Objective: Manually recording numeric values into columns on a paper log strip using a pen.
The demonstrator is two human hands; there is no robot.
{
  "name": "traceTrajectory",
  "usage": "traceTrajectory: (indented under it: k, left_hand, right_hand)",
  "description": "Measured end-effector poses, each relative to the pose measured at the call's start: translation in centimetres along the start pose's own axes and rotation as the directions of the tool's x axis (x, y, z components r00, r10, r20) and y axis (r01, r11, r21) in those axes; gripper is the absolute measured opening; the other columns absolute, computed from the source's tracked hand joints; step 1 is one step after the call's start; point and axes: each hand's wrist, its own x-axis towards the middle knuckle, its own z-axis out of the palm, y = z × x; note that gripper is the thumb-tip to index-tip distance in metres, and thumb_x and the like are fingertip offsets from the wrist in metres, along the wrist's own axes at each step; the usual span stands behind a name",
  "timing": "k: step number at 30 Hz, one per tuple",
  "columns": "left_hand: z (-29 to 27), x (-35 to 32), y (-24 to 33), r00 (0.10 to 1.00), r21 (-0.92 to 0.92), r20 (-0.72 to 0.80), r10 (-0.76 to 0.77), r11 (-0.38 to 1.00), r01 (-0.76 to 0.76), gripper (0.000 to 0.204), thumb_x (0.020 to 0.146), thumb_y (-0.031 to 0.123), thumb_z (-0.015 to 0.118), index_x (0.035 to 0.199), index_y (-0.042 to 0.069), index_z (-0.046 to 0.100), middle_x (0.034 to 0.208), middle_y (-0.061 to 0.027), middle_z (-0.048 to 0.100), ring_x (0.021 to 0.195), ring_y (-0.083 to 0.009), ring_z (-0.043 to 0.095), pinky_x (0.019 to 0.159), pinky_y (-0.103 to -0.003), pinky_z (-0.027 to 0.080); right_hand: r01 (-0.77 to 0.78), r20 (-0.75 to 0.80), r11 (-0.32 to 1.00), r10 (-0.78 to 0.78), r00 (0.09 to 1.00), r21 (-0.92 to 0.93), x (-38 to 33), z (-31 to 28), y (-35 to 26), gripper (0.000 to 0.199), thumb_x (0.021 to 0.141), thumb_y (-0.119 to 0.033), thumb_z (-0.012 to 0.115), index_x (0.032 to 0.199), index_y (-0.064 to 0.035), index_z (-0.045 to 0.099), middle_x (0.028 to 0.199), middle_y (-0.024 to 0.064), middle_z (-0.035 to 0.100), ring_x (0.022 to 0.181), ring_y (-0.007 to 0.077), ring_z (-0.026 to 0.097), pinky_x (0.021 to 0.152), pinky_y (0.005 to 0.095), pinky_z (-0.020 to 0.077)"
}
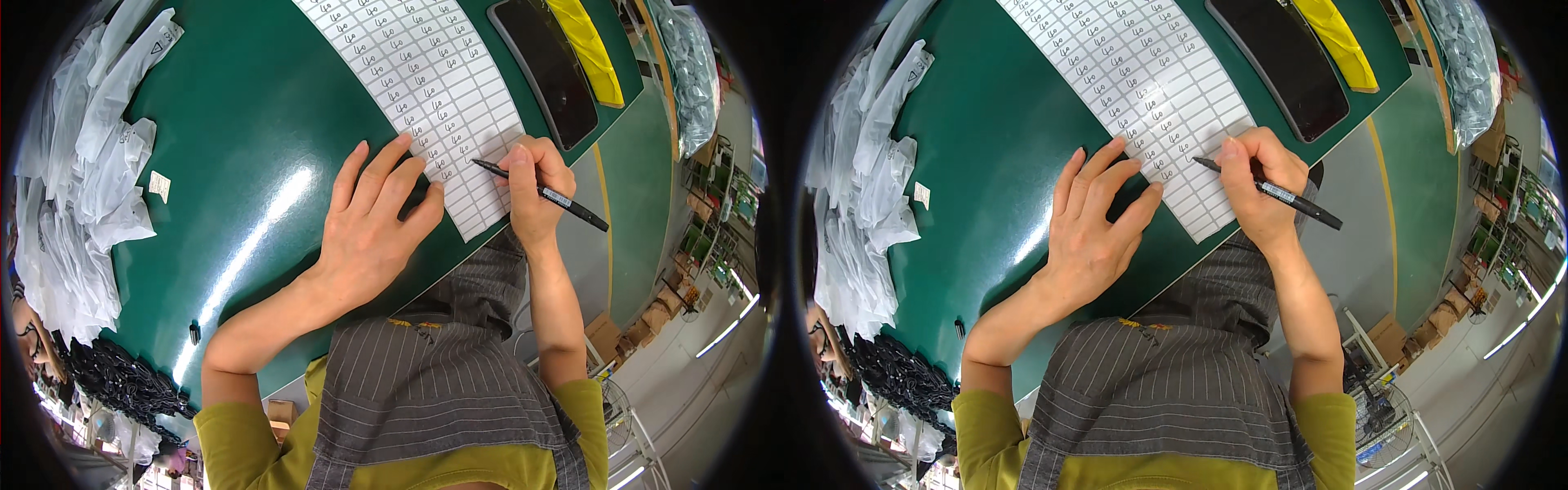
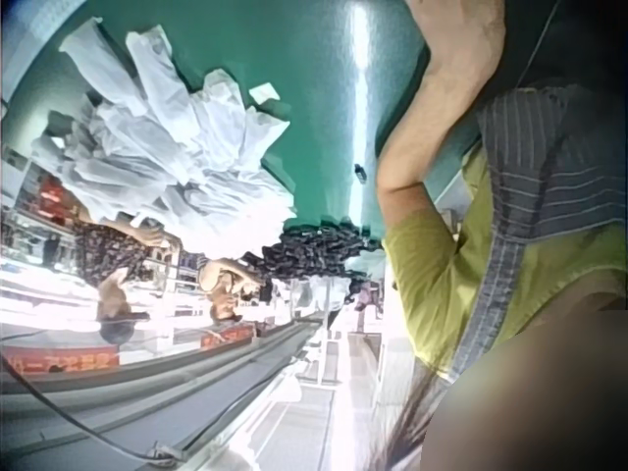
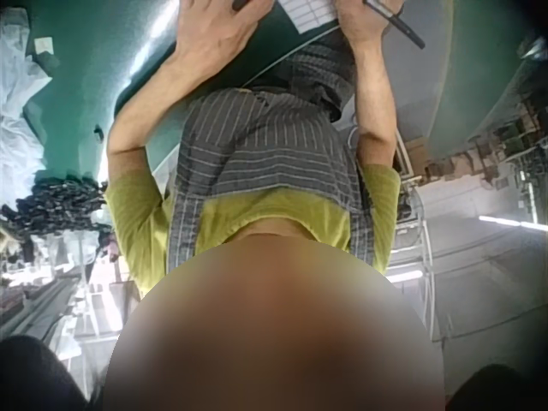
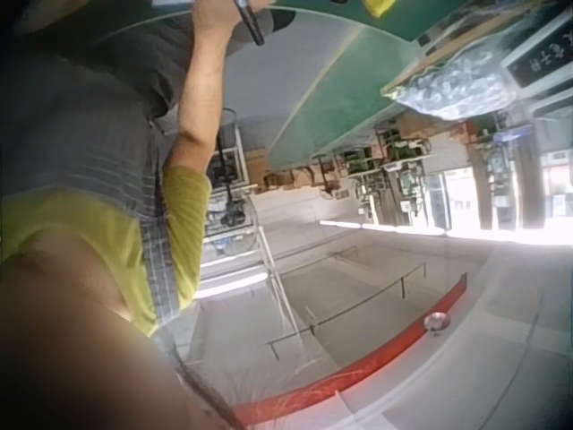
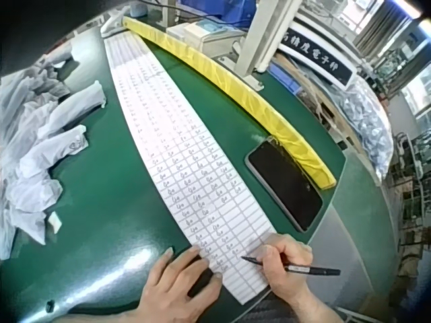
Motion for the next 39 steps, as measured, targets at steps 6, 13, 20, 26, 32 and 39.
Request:
traceTrajectory:
  k: [6, 13, 20, 26, 32, 39]
  left_hand:
    - [0.0, -0.1, 0.0, 1.0, 0.003, 0.003, -0.001, 1.0, 0.001, 0.039, 0.069, 0.002, 0.069, 0.107, 0.012, 0.068, 0.121, -0.0116, 0.055, 0.128, -0.0331, 0.049, 0.108, -0.053, 0.034]
    - [0.0, -0.1, -0.1, 1.0, 0.005, -0.002, 0.002, 1.0, -0.002, 0.038, 0.07, 0.002, 0.069, 0.106, 0.012, 0.068, 0.121, -0.0116, 0.055, 0.128, -0.0332, 0.049, 0.107, -0.053, 0.034]
    - [0.0, 0.0, -0.1, 1.0, 0.014, -0.005, 0.01, 1.0, -0.01, 0.039, 0.069, 0.002, 0.069, 0.107, 0.012, 0.068, 0.121, -0.0115, 0.055, 0.128, -0.0331, 0.049, 0.107, -0.053, 0.035]
    - [-0.1, -0.2, -0.1, 1.0, 0.005, 0.008, 0.0, 1.0, 0.0, 0.043, 0.067, 0.001, 0.07, 0.108, 0.012, 0.068, 0.121, -0.0112, 0.054, 0.128, -0.0328, 0.049, 0.108, -0.053, 0.034]
    - [-0.1, -0.2, -0.1, 1.0, 0.013, 0.01, 0.011, 1.0, -0.011, 0.045, 0.065, 0.001, 0.072, 0.109, 0.013, 0.068, 0.121, -0.0107, 0.055, 0.128, -0.0326, 0.049, 0.108, -0.053, 0.034]
    - [-0.1, -0.2, -0.1, 1.0, 0.0, 0.011, 0.002, 1.0, -0.002, 0.041, 0.068, 0.001, 0.071, 0.107, 0.012, 0.068, 0.12, -0.0103, 0.056, 0.128, -0.0326, 0.048, 0.108, -0.054, 0.034]
  right_hand:
    - [-0.015, 0.091, 0.999, 0.02, 0.996, -0.053, 0.1, -0.3, 0.0, 0.016, 0.089, -0.004, 0.063, 0.076, 0.0011, 0.058, 0.067, 0.0037, 0.064, 0.056, 0.007, 0.054, 0.052, 0.0216, 0.0425]
    - [-0.013, 0.034, 0.998, 0.015, 0.999, -0.062, 0.2, -0.1, -0.1, 0.016, 0.09, -0.005, 0.063, 0.076, 0.0004, 0.058, 0.067, 0.003, 0.064, 0.057, 0.0059, 0.054, 0.052, 0.0215, 0.0418]
    - [-0.123, -0.014, 0.98, 0.127, 0.992, 0.155, 0.4, -1.1, -0.4, 0.02, 0.095, -0.013, 0.057, 0.078, -0.0017, 0.057, 0.07, 0.003, 0.059, 0.056, 0.0061, 0.05, 0.05, 0.021, 0.0396]
    - [-0.024, -0.031, 0.96, 0.034, 0.999, 0.278, -0.3, -1.8, -1.3, 0.018, 0.098, -0.014, 0.05, 0.085, -0.0026, 0.053, 0.074, 0.005, 0.056, 0.058, 0.0077, 0.049, 0.047, 0.0198, 0.038]
    - [0.021, 0.101, 1.0, -0.022, 0.995, 0.017, -2.1, 0.6, -0.7, 0.019, 0.086, -0.003, 0.065, 0.07, -0.0014, 0.056, 0.06, 0.0017, 0.055, 0.051, 0.0078, 0.045, 0.046, 0.0236, 0.0337]
    - [0.068, 0.106, 0.997, -0.063, 0.992, -0.043, -2.1, 0.9, -0.6, 0.016, 0.086, -0.005, 0.067, 0.073, -0.0015, 0.059, 0.061, 0.002, 0.056, 0.051, 0.0084, 0.046, 0.047, 0.0237, 0.0346]
